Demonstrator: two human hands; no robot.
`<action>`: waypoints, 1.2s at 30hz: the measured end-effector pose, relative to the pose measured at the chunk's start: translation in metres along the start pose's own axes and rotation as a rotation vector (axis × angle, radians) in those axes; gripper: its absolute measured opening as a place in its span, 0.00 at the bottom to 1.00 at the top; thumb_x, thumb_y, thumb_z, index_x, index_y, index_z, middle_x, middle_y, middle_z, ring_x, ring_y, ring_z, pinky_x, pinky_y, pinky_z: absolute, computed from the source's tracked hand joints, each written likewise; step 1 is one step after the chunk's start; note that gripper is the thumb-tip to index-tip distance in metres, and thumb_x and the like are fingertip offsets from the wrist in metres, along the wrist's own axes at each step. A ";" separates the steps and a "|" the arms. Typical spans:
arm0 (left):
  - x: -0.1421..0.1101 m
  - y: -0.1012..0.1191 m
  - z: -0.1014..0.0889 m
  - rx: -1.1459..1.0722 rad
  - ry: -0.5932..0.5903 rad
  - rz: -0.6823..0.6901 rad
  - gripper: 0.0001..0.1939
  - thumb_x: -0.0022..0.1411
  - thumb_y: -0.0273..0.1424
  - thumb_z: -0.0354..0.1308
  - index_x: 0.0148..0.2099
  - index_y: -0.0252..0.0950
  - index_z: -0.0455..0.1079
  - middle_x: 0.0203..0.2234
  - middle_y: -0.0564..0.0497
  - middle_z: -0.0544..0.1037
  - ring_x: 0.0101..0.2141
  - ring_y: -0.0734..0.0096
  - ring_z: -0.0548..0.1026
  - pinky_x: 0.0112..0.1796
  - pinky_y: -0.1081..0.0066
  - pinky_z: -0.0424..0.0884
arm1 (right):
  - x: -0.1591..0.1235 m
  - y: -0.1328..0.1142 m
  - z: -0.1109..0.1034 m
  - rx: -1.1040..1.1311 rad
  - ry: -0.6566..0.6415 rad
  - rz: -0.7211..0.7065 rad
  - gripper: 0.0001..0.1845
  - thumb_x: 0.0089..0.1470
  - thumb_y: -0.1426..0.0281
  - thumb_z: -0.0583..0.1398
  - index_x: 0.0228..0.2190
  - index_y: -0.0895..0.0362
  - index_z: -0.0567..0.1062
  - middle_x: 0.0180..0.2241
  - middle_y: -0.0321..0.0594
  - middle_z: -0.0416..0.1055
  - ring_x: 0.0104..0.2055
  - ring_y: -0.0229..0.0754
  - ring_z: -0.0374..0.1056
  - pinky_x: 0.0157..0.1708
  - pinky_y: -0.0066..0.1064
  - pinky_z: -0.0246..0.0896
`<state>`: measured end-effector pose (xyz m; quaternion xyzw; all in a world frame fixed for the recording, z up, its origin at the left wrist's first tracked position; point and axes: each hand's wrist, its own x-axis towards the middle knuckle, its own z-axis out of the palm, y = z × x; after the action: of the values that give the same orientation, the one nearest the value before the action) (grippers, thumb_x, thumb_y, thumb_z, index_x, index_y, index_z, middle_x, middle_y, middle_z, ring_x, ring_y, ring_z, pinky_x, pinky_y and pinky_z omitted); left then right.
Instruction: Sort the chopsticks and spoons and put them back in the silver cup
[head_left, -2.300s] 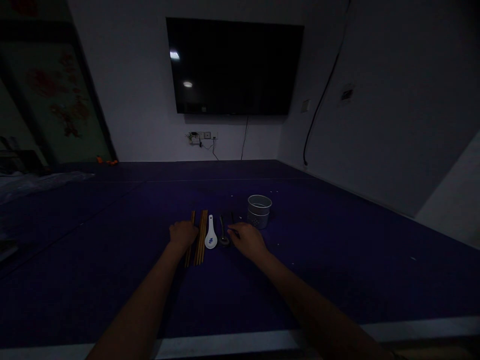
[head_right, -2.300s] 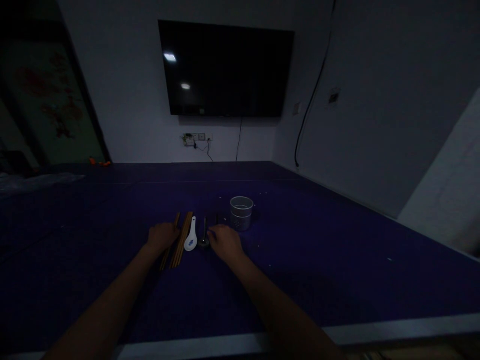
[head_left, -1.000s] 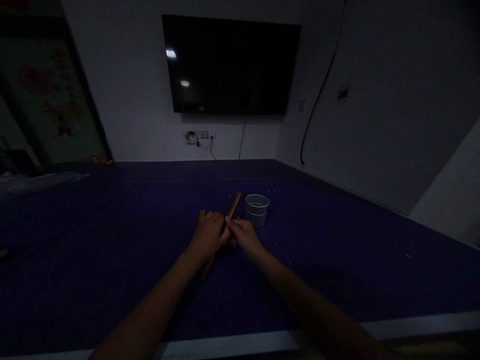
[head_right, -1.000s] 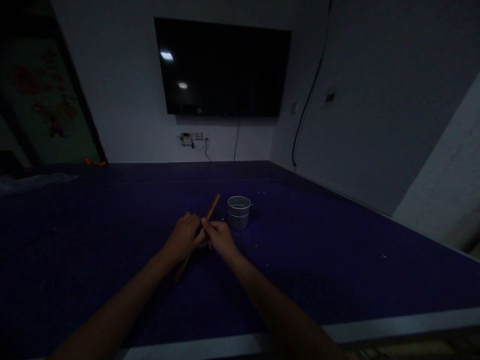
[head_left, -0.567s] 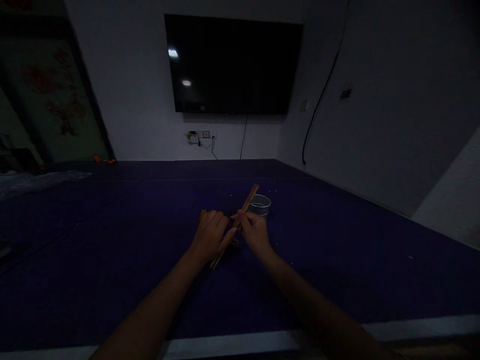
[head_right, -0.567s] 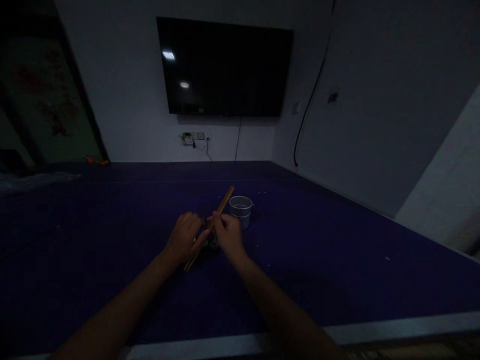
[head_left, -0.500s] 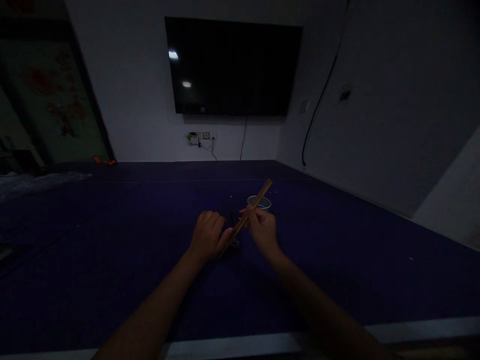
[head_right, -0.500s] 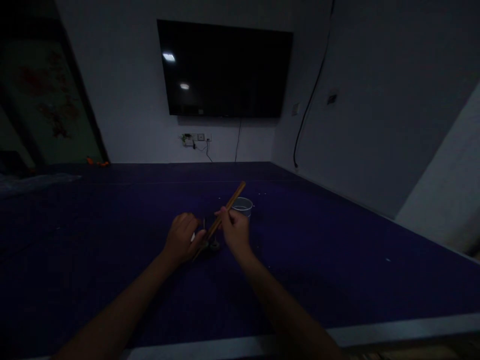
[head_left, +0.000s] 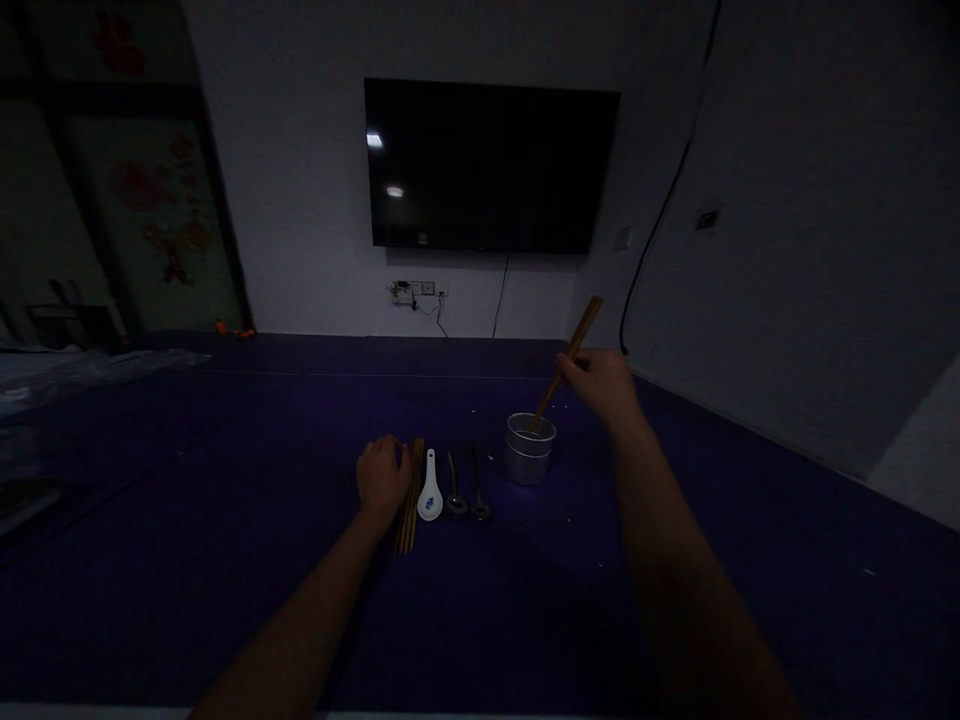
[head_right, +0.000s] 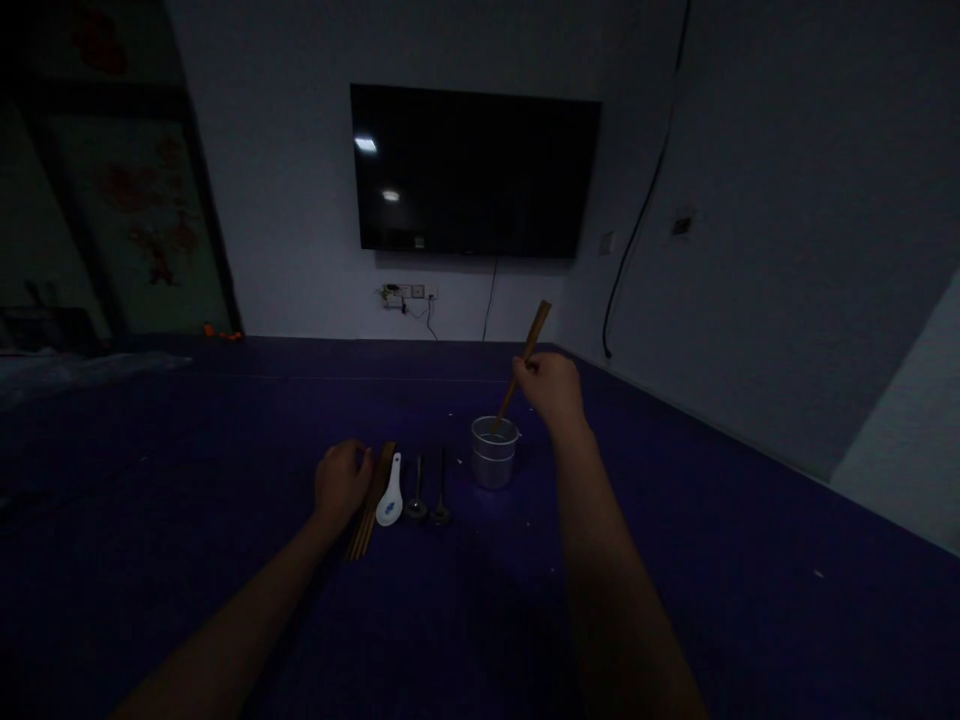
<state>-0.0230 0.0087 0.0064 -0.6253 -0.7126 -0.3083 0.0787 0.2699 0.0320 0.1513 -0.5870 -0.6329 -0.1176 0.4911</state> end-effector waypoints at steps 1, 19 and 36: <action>0.001 -0.002 0.002 0.000 -0.003 -0.024 0.15 0.67 0.34 0.44 0.41 0.35 0.71 0.39 0.44 0.78 0.43 0.60 0.73 0.41 0.66 0.64 | -0.001 0.004 0.004 -0.025 -0.041 -0.022 0.16 0.52 0.65 0.59 0.19 0.59 0.75 0.17 0.37 0.68 0.20 0.38 0.61 0.23 0.29 0.47; 0.002 -0.015 0.017 -0.165 -0.054 -0.164 0.13 0.64 0.33 0.50 0.41 0.34 0.75 0.34 0.45 0.81 0.37 0.66 0.77 0.34 0.73 0.64 | -0.014 0.036 0.041 -0.277 -0.357 0.004 0.16 0.59 0.64 0.55 0.33 0.57 0.81 0.33 0.44 0.79 0.36 0.42 0.73 0.28 0.27 0.53; 0.002 -0.011 0.016 -0.141 -0.086 -0.151 0.14 0.65 0.33 0.49 0.41 0.34 0.75 0.36 0.44 0.81 0.37 0.66 0.78 0.34 0.73 0.63 | -0.016 0.045 0.052 -0.219 -0.353 0.073 0.15 0.57 0.64 0.57 0.30 0.58 0.82 0.30 0.43 0.78 0.32 0.40 0.71 0.26 0.26 0.52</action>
<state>-0.0297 0.0180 -0.0090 -0.5865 -0.7369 -0.3355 -0.0197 0.2805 0.0726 0.0945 -0.6710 -0.6706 -0.0632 0.3099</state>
